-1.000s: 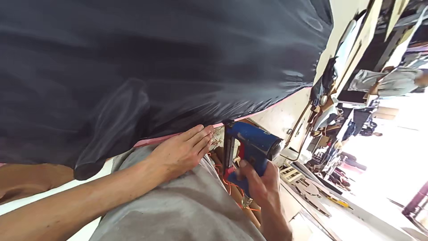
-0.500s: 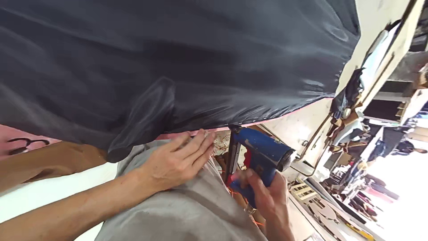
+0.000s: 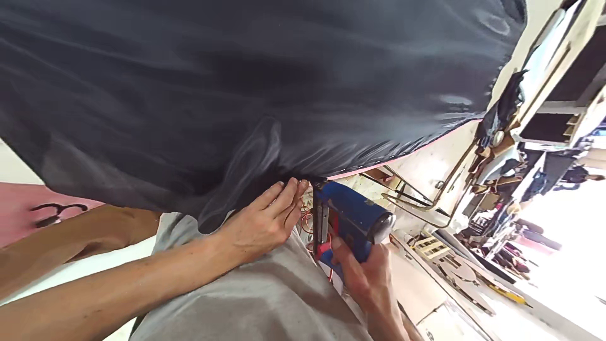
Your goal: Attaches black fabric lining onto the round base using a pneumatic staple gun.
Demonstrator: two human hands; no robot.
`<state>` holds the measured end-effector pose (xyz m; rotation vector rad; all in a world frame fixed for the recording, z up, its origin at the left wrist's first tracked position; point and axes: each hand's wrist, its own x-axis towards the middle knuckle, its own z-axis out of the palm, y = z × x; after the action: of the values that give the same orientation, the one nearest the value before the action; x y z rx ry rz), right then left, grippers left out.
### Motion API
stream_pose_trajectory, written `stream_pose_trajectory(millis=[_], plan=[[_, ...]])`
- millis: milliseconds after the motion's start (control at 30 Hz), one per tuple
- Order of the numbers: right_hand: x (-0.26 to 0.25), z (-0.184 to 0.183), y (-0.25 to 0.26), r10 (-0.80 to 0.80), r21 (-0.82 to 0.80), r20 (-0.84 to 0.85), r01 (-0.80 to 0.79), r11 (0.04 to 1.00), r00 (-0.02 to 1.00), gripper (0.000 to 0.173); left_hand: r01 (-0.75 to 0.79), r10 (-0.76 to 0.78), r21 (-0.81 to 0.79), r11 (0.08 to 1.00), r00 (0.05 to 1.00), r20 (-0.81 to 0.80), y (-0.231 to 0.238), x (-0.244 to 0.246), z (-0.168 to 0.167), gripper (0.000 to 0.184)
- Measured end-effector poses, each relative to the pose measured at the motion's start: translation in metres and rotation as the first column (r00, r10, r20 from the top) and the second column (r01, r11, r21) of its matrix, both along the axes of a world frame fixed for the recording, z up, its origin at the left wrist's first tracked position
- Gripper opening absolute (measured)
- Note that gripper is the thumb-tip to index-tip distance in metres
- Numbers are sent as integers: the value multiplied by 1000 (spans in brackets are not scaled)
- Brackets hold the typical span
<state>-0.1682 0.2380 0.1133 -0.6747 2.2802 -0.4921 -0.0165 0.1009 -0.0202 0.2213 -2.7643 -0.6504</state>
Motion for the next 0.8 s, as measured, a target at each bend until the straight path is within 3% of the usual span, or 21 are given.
stream_pose_trajectory(millis=[100,200,333,400,433,467,500,533,567,600,633,667,700,733,800], plan=[[7,2,8,-28,19,-59,29,999,998,26,63,-60,64,996,997,-48,-4,11,3,33],[-4,20,27,-232,-111,-89,222,969,969,26,168,-140,183,969,977,-158,-14,38,11,27],[-87,35,61,-388,-174,-207,357,918,898,52,194,-194,550,812,979,-59,-37,86,30,35],[-142,33,86,-483,-313,-107,431,846,869,53,98,-64,713,695,995,-75,-53,110,47,33],[-167,30,99,-511,-348,-74,458,818,856,53,-10,96,767,641,993,-67,-62,123,53,30],[-192,24,109,-527,-353,-84,470,809,846,53,-173,303,775,607,953,-24,-72,137,52,28],[-219,12,117,-542,-338,-127,478,811,831,54,-367,530,734,571,848,11,-85,146,42,29],[-246,-5,124,-547,-309,-193,479,822,815,56,-538,709,700,470,702,64,-99,150,28,39],[-274,-25,129,-536,-264,-275,474,840,798,59,-643,805,702,307,568,169,-113,147,18,53],[-299,-44,132,-508,-201,-364,467,861,781,62,-673,836,731,114,463,295,-124,139,10,66],[-323,-60,135,-481,-138,-424,470,872,767,65,-619,821,781,-79,403,403,-129,129,3,65],[-344,-75,137,-453,-84,-465,472,878,761,67,-547,796,812,-203,390,462,-130,119,1,55],[-363,-91,138,-427,-46,-489,466,884,761,67,-527,771,816,-237,409,488,-131,109,4,46],[-378,-107,143,-406,-23,-505,458,889,762,66,-597,765,777,-199,401,504,-129,104,6,43],[-396,-131,148,-381,7,-496,442,897,780,69,-828,772,559,-39,330,544,-127,102,13,51]])
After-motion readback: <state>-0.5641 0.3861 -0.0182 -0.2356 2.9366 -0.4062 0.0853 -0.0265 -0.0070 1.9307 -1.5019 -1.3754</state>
